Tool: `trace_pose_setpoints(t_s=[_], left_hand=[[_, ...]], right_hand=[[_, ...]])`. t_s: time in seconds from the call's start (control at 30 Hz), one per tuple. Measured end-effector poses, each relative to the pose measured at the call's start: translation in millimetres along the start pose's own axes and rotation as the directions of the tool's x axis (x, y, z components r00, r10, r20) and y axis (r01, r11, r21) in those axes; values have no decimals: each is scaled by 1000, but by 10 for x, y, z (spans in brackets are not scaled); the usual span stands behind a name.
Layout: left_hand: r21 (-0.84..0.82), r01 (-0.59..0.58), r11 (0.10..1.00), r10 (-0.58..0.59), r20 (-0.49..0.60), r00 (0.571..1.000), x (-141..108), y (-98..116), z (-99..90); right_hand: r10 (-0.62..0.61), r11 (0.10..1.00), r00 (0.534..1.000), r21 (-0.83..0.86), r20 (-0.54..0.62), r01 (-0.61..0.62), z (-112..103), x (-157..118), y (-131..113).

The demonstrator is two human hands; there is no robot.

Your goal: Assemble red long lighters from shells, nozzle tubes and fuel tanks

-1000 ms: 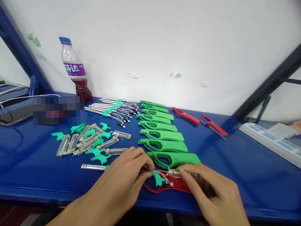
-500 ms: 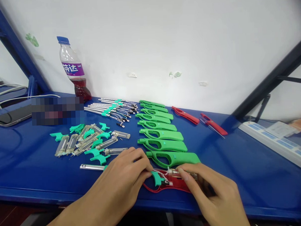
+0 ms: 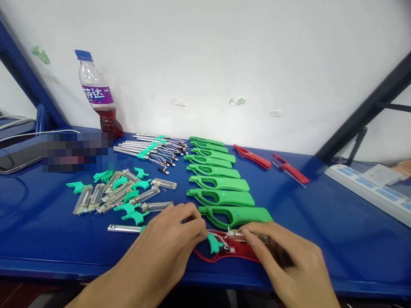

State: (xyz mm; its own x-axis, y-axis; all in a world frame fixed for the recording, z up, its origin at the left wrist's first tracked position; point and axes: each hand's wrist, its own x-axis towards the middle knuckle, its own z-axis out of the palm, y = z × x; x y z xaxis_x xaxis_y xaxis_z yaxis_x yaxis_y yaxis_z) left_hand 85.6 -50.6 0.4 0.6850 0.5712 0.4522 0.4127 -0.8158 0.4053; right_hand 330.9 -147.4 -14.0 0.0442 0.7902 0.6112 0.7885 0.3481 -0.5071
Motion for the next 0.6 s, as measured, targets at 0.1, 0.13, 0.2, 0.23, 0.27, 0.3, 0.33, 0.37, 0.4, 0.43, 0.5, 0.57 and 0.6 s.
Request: trace_pose_setpoints(t_s=[0.1,0.13,0.2,0.23,0.27,0.3,0.33,0.37,0.4,0.43,0.5,0.57,0.6], left_hand=[[-10,4,1000,-4,15,1000,1,-7,3],[-18,6,1000,-6,20,1000,3,-8,4],[-22,13,1000,-12,20,1000,6,-5,3],[-20,14,1000,-13,15,1000,7,-3,2],[-20,14,1000,-13,12,1000,8,0,2],[-18,13,1000,-13,9,1000,8,2,2],[-15,14,1000,-13,9,1000,7,3,2],[-13,13,1000,-13,9,1000,5,4,3],[-12,18,1000,-18,10,1000,2,6,5],[-10,22,1000,-22,12,1000,-1,8,7],[-5,25,1000,-25,13,1000,-9,17,8],[8,12,1000,-12,3,1000,-16,37,1],[21,4,1000,-4,0,1000,-19,51,-5]], right_hand=[[6,1000,1000,0,8,-6,-1,4,-9],[11,1000,1000,-1,10,-11,-3,5,-12],[12,1000,1000,-3,10,-11,-8,5,-15],[8,1000,1000,-5,8,-8,-10,5,-15],[6,1000,1000,-6,7,-6,-11,6,-14],[4,1000,1000,-6,7,-4,-11,6,-13],[1,1000,1000,-7,7,-1,-10,6,-11],[1,1000,1000,-8,8,-1,-9,6,-10],[2,1000,1000,-8,9,-1,-8,5,-9],[2,1000,1000,-9,9,-2,-8,4,-9],[6,1000,1000,-12,10,-6,-9,0,-8],[11,1000,1000,-10,12,-10,-11,-3,-6],[9,1000,1000,-8,12,-9,-11,-4,-6]])
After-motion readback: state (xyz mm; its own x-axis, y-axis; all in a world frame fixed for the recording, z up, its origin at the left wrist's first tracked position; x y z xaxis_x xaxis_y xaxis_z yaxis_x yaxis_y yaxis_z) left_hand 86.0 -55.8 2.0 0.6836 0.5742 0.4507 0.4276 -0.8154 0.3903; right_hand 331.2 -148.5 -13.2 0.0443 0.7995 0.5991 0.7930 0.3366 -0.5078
